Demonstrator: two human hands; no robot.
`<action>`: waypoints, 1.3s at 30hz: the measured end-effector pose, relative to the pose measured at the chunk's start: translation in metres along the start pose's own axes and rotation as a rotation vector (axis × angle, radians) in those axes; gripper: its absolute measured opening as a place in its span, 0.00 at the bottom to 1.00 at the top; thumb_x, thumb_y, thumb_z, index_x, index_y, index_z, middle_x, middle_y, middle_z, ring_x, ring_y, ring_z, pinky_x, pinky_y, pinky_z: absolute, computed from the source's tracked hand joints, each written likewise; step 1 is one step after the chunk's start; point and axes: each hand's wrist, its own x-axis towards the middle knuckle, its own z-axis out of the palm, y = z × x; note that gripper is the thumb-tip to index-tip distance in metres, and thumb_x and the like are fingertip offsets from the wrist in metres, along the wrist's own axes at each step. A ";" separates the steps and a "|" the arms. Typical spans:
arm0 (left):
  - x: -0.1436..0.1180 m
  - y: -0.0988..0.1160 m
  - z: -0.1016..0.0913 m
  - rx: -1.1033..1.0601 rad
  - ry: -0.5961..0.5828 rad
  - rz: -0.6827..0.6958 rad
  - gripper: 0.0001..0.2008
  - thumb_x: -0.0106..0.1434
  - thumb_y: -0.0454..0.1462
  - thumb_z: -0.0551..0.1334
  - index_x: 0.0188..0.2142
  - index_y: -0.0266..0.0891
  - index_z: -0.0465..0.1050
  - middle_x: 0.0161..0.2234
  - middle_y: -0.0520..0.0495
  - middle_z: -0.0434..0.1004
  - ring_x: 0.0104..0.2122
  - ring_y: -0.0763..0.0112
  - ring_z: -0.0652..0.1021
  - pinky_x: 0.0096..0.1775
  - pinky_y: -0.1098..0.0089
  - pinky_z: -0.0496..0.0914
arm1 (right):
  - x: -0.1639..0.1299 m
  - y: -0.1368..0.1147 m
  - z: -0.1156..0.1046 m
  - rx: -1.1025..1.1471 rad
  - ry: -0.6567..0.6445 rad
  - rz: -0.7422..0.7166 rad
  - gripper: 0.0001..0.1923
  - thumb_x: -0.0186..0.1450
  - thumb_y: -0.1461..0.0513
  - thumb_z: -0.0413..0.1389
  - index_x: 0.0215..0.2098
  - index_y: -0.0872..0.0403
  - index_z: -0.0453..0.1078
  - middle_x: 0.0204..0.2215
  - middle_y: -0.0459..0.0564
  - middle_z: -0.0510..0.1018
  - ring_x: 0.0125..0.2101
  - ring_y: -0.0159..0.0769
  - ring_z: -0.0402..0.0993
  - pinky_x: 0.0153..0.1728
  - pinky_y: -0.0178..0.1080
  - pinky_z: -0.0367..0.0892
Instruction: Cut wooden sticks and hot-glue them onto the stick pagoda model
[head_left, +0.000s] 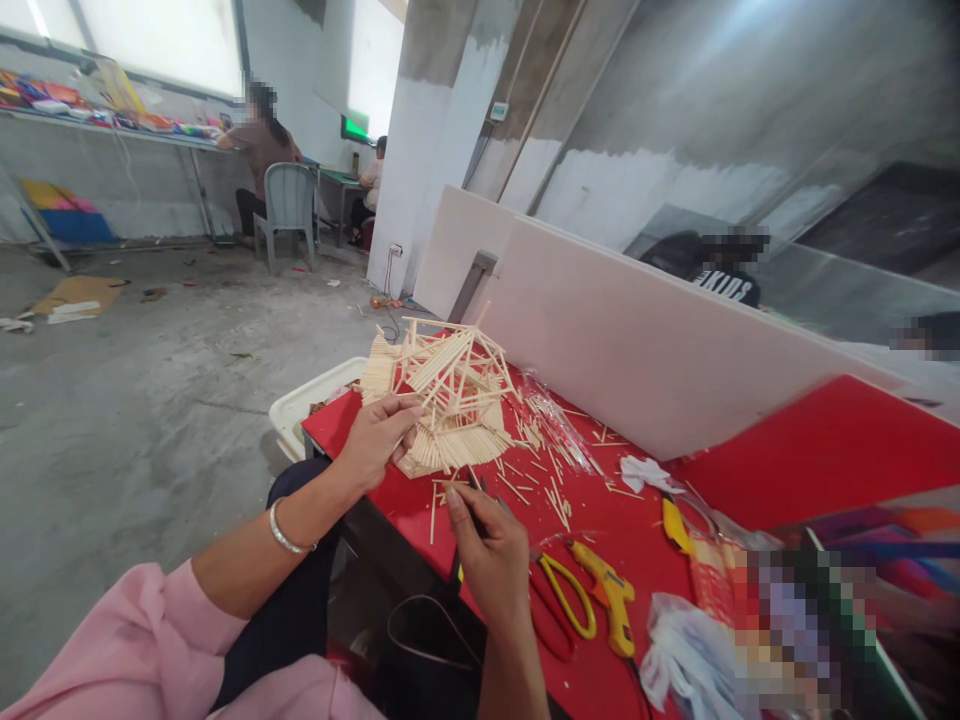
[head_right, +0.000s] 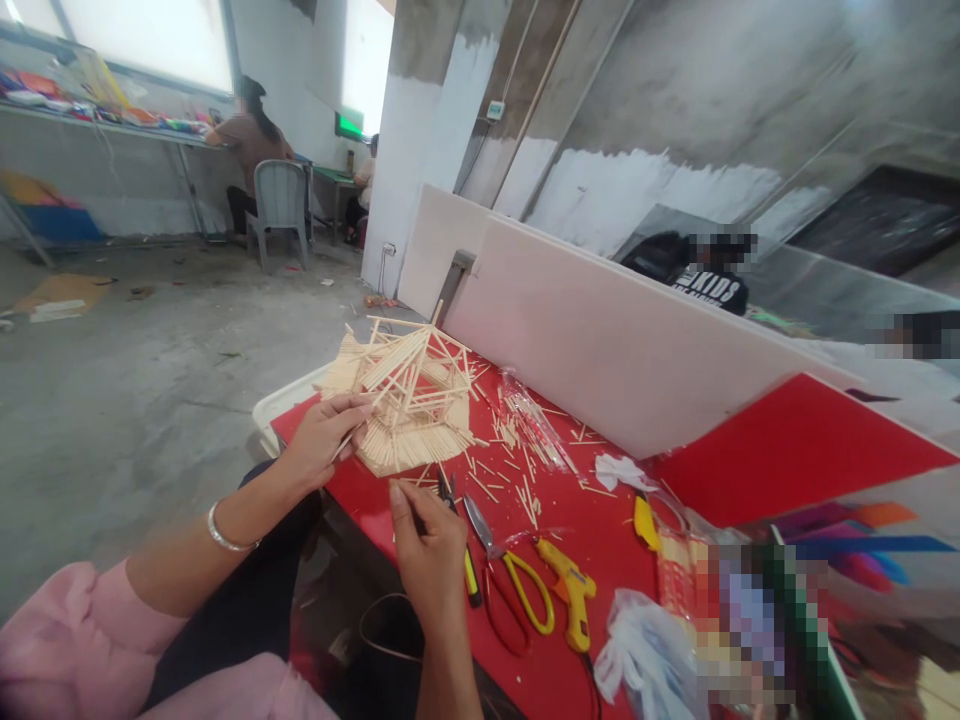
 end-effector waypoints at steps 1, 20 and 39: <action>0.000 0.000 0.000 0.003 0.001 0.004 0.12 0.49 0.41 0.69 0.29 0.35 0.73 0.12 0.58 0.65 0.10 0.84 0.58 0.13 0.79 0.49 | 0.000 0.000 0.000 0.001 0.002 -0.001 0.10 0.65 0.57 0.56 0.38 0.50 0.79 0.33 0.49 0.83 0.31 0.37 0.79 0.33 0.37 0.73; 0.002 0.005 -0.002 -0.035 -0.016 -0.050 0.09 0.52 0.37 0.67 0.32 0.35 0.73 0.12 0.59 0.63 0.10 0.84 0.57 0.14 0.78 0.45 | -0.008 0.004 -0.002 -0.016 -0.054 0.036 0.12 0.66 0.57 0.55 0.39 0.52 0.79 0.33 0.49 0.83 0.31 0.34 0.78 0.34 0.34 0.73; 0.006 0.014 -0.007 0.041 -0.131 -0.092 0.09 0.60 0.38 0.64 0.27 0.36 0.69 0.18 0.55 0.70 0.11 0.83 0.66 0.14 0.78 0.53 | -0.018 0.012 -0.005 -0.023 -0.125 0.055 0.12 0.67 0.58 0.54 0.41 0.51 0.78 0.37 0.50 0.83 0.35 0.35 0.79 0.37 0.35 0.73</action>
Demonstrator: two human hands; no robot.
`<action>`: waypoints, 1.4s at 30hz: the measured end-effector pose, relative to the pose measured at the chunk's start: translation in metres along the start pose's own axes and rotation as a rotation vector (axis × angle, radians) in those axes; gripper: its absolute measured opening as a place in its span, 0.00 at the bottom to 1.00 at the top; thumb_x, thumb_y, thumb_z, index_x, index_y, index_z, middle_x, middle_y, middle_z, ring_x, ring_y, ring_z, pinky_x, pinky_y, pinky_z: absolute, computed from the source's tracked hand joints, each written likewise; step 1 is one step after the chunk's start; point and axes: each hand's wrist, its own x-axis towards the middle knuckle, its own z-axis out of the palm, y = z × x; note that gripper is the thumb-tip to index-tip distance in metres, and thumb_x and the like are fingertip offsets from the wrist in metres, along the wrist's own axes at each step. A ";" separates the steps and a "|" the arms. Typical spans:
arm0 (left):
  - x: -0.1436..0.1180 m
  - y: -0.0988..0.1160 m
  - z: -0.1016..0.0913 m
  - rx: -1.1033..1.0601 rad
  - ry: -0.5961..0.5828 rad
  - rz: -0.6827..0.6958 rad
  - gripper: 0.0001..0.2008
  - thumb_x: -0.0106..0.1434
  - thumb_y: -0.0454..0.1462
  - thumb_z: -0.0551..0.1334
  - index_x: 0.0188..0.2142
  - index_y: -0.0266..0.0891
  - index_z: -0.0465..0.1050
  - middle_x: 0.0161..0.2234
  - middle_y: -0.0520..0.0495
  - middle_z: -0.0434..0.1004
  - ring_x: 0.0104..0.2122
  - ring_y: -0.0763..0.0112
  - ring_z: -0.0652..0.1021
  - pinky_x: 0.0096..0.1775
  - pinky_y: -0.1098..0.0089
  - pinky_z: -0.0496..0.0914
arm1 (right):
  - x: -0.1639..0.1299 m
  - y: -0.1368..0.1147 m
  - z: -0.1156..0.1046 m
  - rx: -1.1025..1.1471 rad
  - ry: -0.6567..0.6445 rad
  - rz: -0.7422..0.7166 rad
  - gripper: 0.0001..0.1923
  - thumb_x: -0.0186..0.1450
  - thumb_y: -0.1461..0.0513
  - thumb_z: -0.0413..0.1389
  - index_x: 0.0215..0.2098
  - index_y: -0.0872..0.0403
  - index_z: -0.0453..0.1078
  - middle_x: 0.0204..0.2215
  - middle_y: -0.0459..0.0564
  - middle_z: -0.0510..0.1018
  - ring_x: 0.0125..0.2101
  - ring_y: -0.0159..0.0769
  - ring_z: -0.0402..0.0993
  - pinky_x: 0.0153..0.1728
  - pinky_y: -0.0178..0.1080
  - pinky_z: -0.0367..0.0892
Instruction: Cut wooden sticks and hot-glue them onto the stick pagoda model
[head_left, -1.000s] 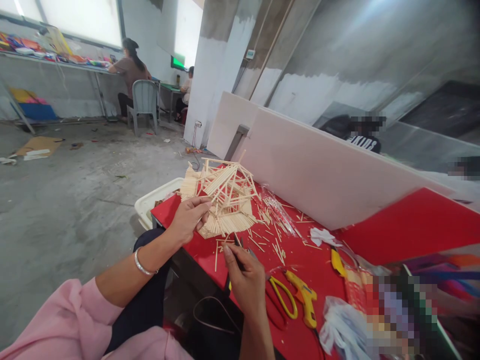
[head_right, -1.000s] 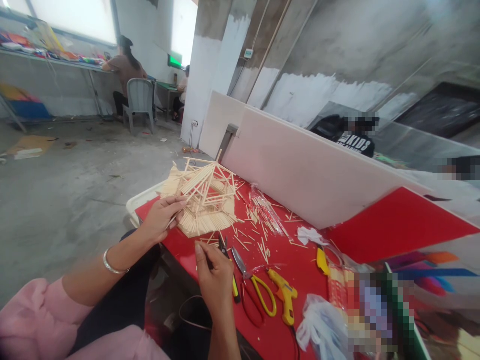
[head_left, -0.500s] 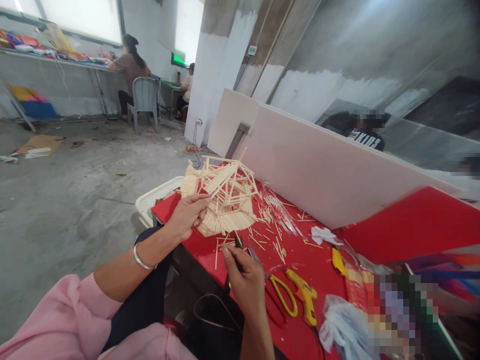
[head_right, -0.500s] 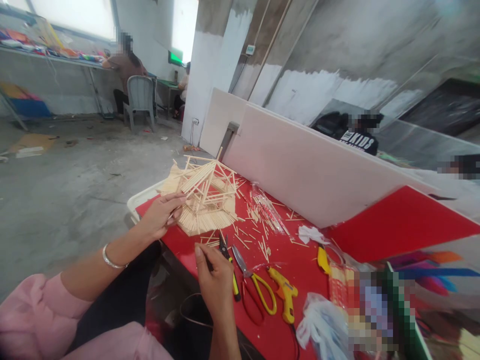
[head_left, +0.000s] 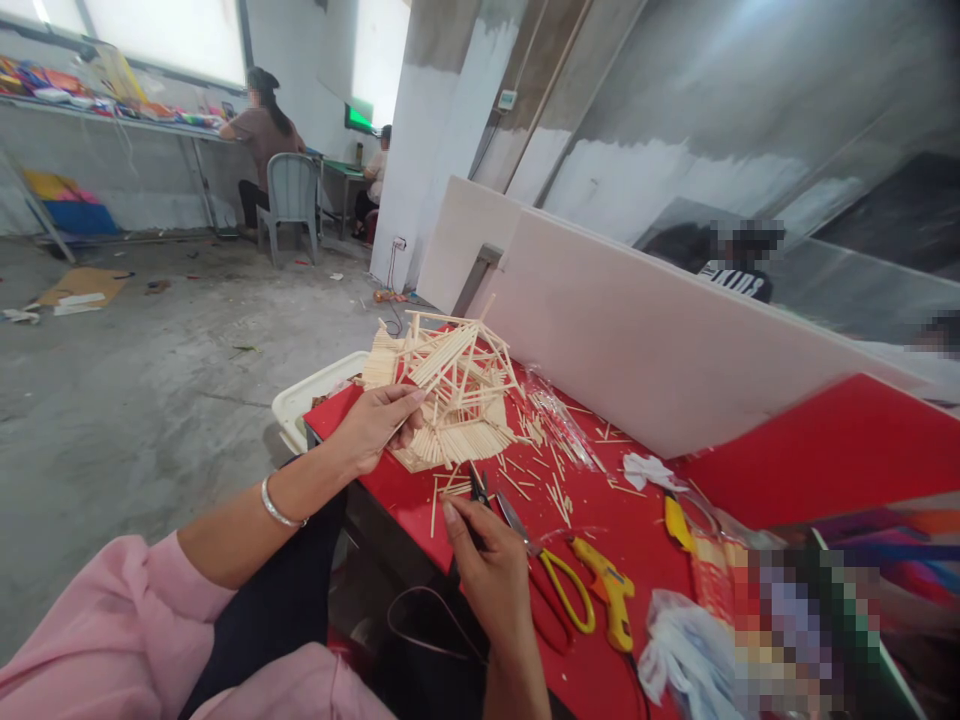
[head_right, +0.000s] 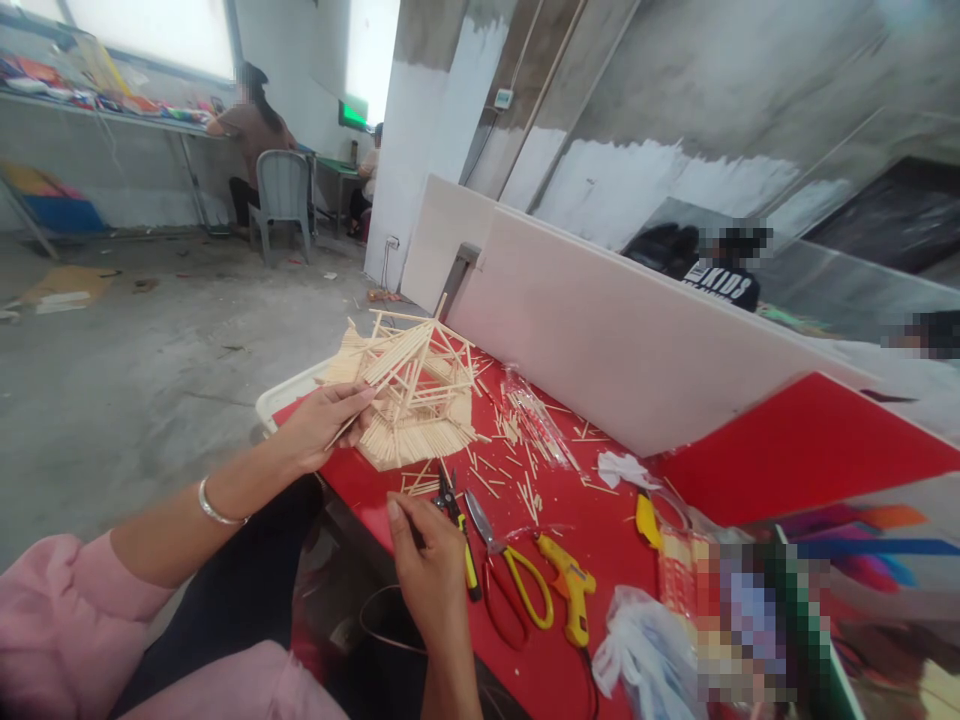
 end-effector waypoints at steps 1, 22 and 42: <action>0.001 0.001 -0.001 -0.009 -0.002 -0.015 0.08 0.60 0.37 0.64 0.27 0.36 0.69 0.18 0.55 0.71 0.11 0.82 0.67 0.14 0.78 0.54 | -0.001 0.001 0.000 -0.003 -0.002 -0.004 0.11 0.67 0.58 0.55 0.41 0.51 0.78 0.37 0.51 0.83 0.35 0.36 0.79 0.37 0.35 0.73; -0.002 0.023 -0.001 -0.187 -0.065 -0.326 0.04 0.63 0.33 0.60 0.31 0.36 0.70 0.18 0.56 0.65 0.10 0.87 0.56 0.12 0.81 0.44 | -0.012 0.011 -0.004 -0.010 -0.078 0.009 0.14 0.68 0.58 0.53 0.47 0.50 0.77 0.39 0.51 0.82 0.37 0.35 0.79 0.39 0.35 0.72; 0.001 0.023 -0.007 -0.124 -0.077 -0.303 0.05 0.62 0.34 0.60 0.33 0.35 0.73 0.18 0.55 0.66 0.10 0.87 0.55 0.12 0.81 0.45 | -0.016 0.014 0.000 -0.011 -0.105 0.026 0.13 0.68 0.57 0.53 0.44 0.50 0.78 0.37 0.51 0.82 0.35 0.36 0.78 0.36 0.36 0.72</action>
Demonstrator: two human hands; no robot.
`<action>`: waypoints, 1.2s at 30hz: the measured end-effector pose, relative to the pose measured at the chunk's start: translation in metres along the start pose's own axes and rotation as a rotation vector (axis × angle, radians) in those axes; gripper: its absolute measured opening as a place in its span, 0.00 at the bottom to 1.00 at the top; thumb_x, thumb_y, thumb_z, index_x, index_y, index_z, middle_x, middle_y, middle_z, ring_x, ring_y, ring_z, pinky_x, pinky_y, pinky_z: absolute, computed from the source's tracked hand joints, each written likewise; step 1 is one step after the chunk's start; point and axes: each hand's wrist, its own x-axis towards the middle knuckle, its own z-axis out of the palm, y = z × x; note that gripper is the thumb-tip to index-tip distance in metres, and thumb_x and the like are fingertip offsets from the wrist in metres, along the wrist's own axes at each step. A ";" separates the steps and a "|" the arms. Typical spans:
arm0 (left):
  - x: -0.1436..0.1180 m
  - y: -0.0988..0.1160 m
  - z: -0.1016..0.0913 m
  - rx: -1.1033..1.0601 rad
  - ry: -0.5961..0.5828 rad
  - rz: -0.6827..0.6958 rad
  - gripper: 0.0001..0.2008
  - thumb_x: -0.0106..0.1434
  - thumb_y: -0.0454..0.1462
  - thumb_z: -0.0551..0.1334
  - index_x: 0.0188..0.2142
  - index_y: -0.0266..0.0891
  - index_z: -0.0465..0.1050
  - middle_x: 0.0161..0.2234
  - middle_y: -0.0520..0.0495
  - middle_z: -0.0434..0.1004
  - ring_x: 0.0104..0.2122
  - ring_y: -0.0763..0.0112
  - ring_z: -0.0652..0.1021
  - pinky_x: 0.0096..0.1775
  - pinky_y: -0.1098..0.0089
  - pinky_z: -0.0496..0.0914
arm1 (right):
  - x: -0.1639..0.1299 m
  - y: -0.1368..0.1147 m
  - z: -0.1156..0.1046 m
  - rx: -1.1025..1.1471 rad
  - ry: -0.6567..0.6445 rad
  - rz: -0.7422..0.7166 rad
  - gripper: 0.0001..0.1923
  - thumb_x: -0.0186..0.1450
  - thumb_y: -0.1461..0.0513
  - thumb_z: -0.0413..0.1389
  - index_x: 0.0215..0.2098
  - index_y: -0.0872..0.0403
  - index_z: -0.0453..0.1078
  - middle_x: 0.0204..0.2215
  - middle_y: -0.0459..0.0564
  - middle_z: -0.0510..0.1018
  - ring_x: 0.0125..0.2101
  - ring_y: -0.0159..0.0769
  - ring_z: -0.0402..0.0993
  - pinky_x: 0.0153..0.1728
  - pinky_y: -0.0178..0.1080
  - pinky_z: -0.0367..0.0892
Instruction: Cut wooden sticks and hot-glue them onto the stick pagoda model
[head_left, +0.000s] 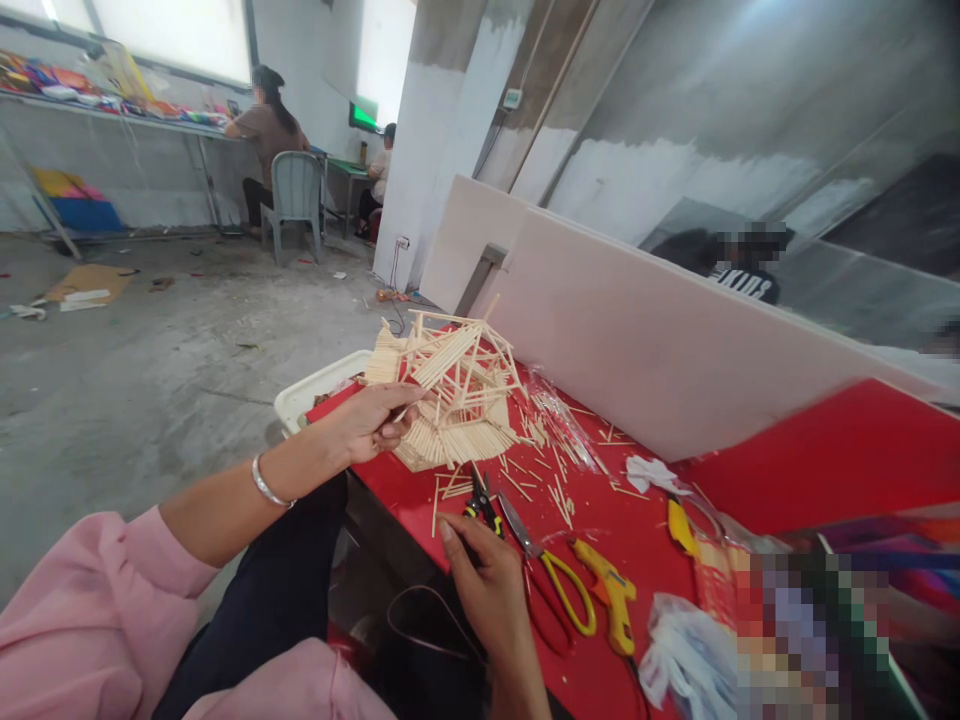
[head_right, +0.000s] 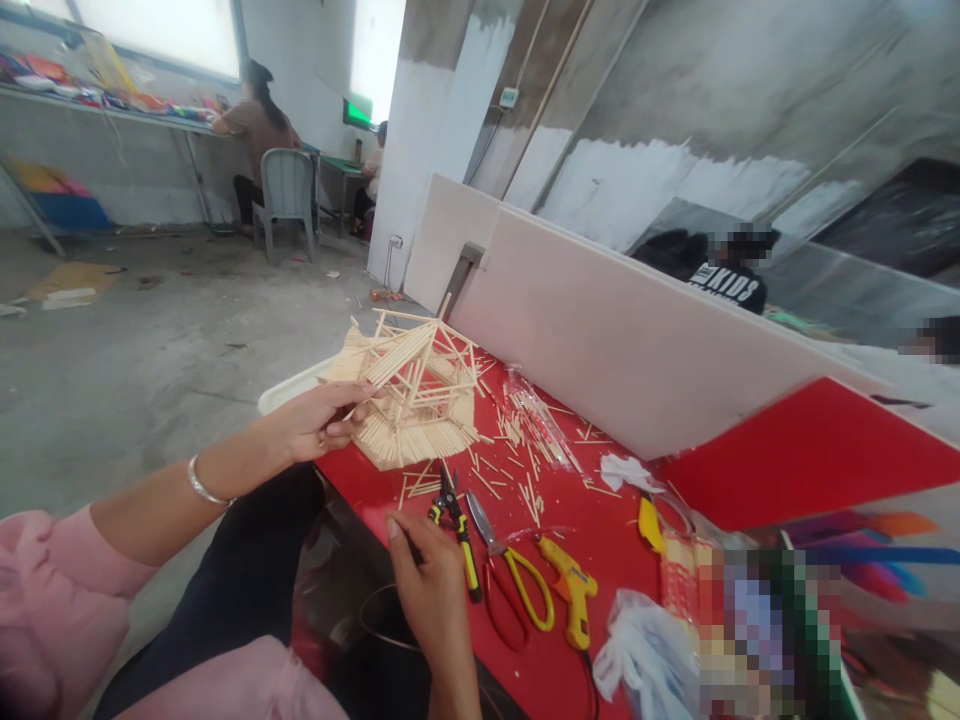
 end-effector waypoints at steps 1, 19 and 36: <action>0.001 -0.001 -0.001 -0.003 -0.004 0.005 0.04 0.62 0.34 0.60 0.33 0.35 0.73 0.18 0.55 0.66 0.10 0.87 0.55 0.12 0.81 0.45 | 0.000 0.001 0.000 0.002 -0.003 0.005 0.13 0.68 0.57 0.53 0.45 0.50 0.78 0.37 0.51 0.82 0.35 0.36 0.78 0.37 0.35 0.72; 0.003 0.001 -0.003 -0.060 -0.045 -0.023 0.04 0.60 0.34 0.62 0.28 0.37 0.70 0.19 0.53 0.69 0.11 0.86 0.55 0.11 0.80 0.45 | -0.006 0.007 0.000 -0.025 -0.004 0.032 0.14 0.68 0.56 0.53 0.44 0.50 0.78 0.37 0.51 0.82 0.35 0.36 0.79 0.37 0.35 0.73; 0.005 0.000 -0.006 -0.065 -0.041 -0.021 0.06 0.58 0.33 0.62 0.25 0.37 0.68 0.18 0.53 0.69 0.11 0.86 0.56 0.12 0.80 0.44 | -0.010 0.004 0.002 -0.024 0.013 0.033 0.12 0.67 0.56 0.53 0.37 0.50 0.78 0.34 0.49 0.82 0.34 0.36 0.79 0.36 0.34 0.72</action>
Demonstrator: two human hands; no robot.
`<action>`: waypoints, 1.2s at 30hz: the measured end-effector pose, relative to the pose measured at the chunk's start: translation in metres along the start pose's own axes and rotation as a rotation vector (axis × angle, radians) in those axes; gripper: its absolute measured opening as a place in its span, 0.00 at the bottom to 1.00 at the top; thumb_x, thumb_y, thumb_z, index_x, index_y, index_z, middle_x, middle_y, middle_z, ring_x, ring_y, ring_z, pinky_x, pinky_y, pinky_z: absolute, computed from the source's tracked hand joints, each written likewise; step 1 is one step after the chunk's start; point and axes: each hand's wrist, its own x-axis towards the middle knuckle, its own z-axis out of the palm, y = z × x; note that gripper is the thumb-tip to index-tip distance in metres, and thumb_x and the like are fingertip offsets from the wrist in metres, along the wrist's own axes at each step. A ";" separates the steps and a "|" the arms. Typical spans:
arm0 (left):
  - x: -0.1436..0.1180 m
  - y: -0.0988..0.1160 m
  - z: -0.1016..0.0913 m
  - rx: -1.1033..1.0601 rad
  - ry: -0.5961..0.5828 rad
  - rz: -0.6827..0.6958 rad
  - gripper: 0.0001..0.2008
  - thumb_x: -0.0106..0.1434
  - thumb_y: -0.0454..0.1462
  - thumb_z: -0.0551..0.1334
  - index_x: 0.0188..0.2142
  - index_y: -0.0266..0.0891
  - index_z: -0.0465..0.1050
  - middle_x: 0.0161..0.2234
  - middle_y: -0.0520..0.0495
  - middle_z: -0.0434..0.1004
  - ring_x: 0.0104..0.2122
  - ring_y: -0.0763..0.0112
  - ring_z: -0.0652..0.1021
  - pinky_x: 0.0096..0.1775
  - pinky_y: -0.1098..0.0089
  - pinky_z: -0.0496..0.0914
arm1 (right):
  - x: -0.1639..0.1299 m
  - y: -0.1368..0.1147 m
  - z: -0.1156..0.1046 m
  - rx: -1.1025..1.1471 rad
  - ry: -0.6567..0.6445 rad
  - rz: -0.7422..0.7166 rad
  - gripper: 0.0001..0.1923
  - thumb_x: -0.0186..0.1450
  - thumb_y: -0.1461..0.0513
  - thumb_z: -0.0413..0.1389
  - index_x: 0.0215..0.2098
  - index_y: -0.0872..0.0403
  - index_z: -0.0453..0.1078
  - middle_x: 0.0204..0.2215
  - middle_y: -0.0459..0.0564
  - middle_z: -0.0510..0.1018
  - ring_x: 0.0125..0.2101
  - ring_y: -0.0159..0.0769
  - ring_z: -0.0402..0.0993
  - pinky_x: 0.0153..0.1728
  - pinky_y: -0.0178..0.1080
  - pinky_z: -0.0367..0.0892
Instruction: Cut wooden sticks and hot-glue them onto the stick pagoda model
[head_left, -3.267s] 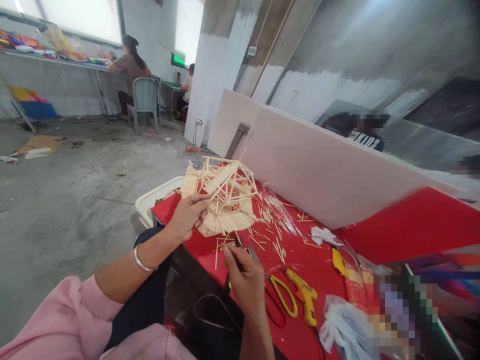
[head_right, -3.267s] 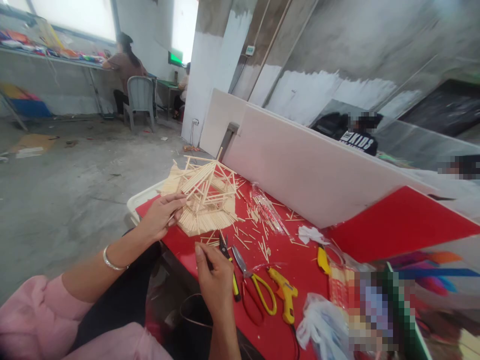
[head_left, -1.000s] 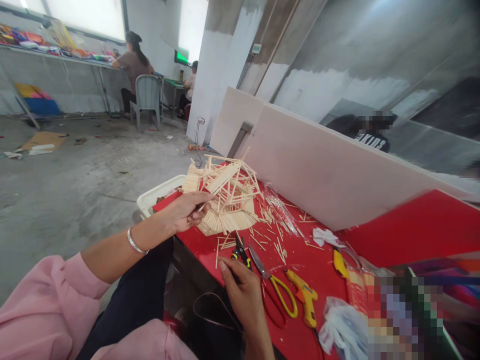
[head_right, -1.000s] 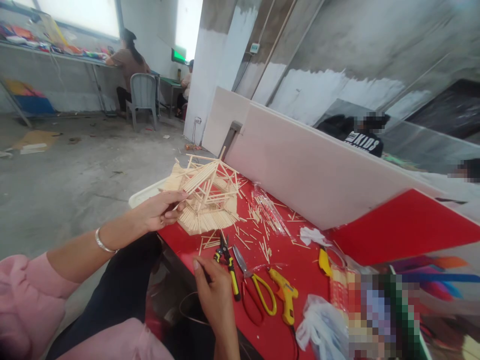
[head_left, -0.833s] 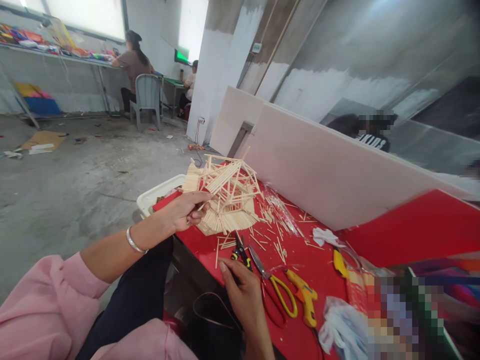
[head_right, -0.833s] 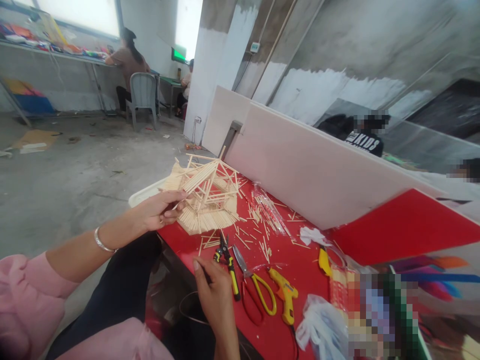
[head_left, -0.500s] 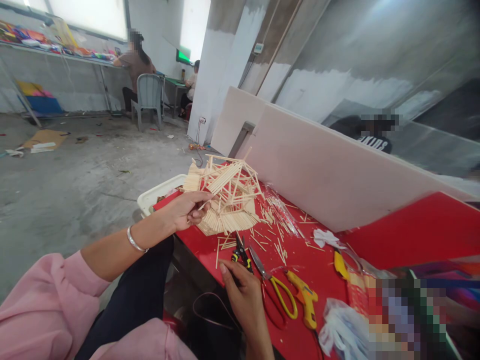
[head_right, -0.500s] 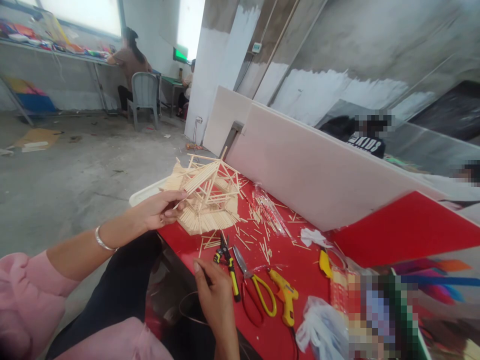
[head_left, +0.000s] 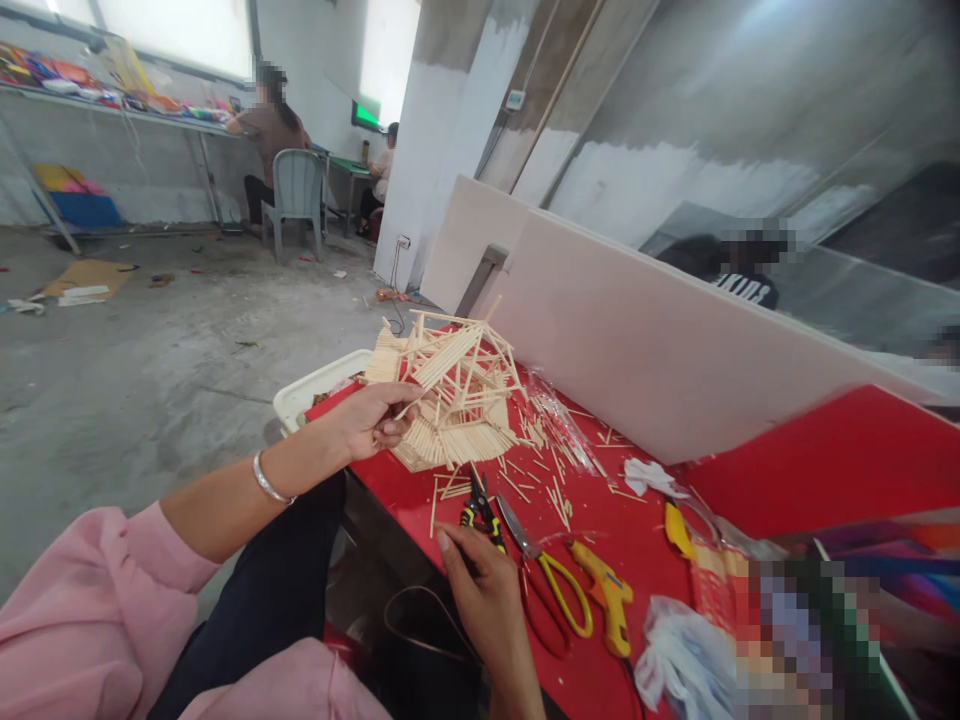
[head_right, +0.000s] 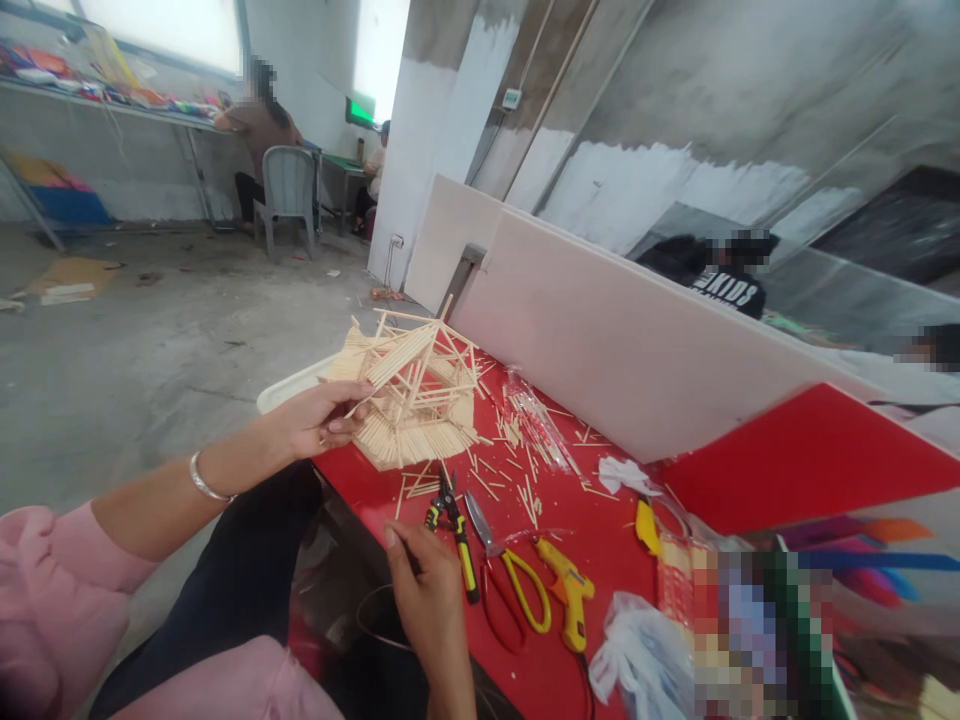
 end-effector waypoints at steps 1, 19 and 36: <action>0.000 0.000 0.000 -0.001 0.000 0.002 0.06 0.58 0.33 0.62 0.25 0.38 0.68 0.19 0.53 0.69 0.11 0.86 0.56 0.12 0.80 0.44 | 0.000 0.000 0.000 0.005 -0.002 0.002 0.12 0.67 0.56 0.53 0.37 0.50 0.78 0.34 0.49 0.82 0.35 0.36 0.79 0.37 0.35 0.72; -0.001 0.002 0.001 -0.013 -0.016 -0.020 0.06 0.58 0.31 0.61 0.26 0.37 0.66 0.18 0.54 0.68 0.10 0.87 0.56 0.11 0.81 0.46 | -0.004 0.004 0.002 0.016 -0.024 0.019 0.13 0.67 0.57 0.53 0.40 0.51 0.78 0.35 0.50 0.83 0.34 0.36 0.79 0.37 0.35 0.73; 0.000 0.001 0.000 -0.028 -0.022 -0.018 0.07 0.60 0.31 0.60 0.26 0.37 0.65 0.18 0.54 0.69 0.10 0.86 0.57 0.11 0.81 0.46 | -0.005 0.008 0.004 0.030 -0.015 -0.007 0.11 0.67 0.58 0.54 0.39 0.50 0.79 0.34 0.49 0.83 0.34 0.36 0.79 0.36 0.34 0.72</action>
